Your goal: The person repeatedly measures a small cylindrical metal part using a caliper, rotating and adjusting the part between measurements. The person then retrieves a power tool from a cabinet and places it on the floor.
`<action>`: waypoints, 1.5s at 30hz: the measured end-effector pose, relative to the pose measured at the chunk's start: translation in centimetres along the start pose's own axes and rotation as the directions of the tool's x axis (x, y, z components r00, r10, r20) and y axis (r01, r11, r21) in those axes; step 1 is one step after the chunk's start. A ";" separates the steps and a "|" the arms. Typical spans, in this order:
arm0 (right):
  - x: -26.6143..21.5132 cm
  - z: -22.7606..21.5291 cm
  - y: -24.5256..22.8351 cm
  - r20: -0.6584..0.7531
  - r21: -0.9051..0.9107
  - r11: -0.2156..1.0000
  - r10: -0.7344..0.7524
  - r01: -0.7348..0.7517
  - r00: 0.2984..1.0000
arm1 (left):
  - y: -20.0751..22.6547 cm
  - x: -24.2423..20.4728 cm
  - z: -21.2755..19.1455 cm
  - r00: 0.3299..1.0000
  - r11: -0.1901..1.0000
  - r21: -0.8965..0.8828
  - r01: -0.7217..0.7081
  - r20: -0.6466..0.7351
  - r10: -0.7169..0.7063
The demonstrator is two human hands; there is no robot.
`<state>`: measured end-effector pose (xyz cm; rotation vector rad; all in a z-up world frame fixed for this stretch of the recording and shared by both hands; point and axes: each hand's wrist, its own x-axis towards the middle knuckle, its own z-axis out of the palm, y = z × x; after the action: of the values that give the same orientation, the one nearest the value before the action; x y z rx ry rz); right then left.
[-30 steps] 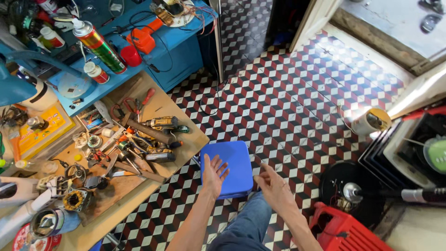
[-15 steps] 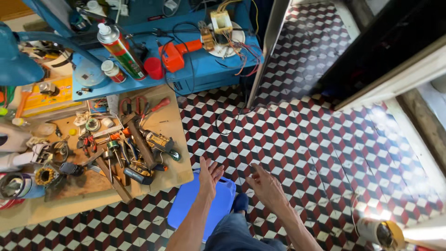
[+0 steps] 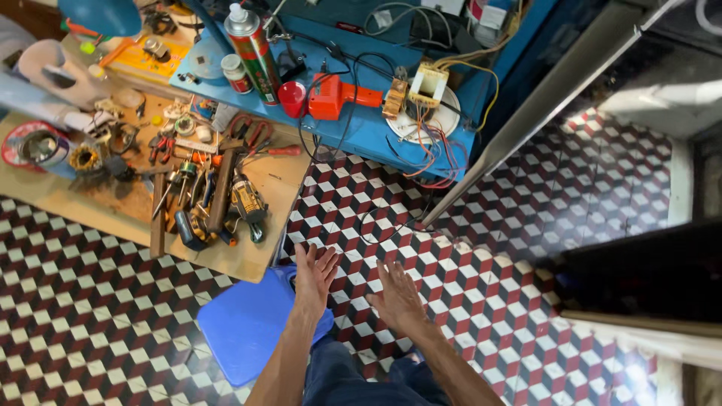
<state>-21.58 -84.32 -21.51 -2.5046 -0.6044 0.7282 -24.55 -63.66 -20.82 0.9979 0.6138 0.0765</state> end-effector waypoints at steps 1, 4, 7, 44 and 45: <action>0.6 -0.6 0.5 0.036 -0.038 0.999 -0.012 0.013 0.999 | -0.3 -0.2 1.4 1.000 1.000 -0.022 -0.012 -0.022 0.011; 2.6 -1.3 1.2 0.080 -0.172 0.979 -0.095 0.107 0.992 | -0.9 -0.8 4.0 0.994 0.998 -0.027 -0.049 -0.099 0.046; 7.3 -1.8 1.9 0.092 -0.267 0.954 -0.117 0.137 0.989 | -0.8 2.0 6.1 0.989 0.995 0.007 -0.103 -0.107 0.103; 69.9 19.0 39.2 -0.197 -0.403 0.904 -0.239 0.144 0.951 | -34.7 49.7 -1.5 0.872 0.909 0.224 -0.352 -0.275 0.405; 71.0 18.8 40.3 -0.208 -0.437 0.891 -0.231 0.122 0.950 | -35.3 50.2 -1.2 0.879 0.913 0.209 -0.350 -0.262 0.398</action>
<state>32.83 -73.76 -84.32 -2.8155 -0.9649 0.2107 8.97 -65.54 -72.21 1.2624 0.7026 0.5414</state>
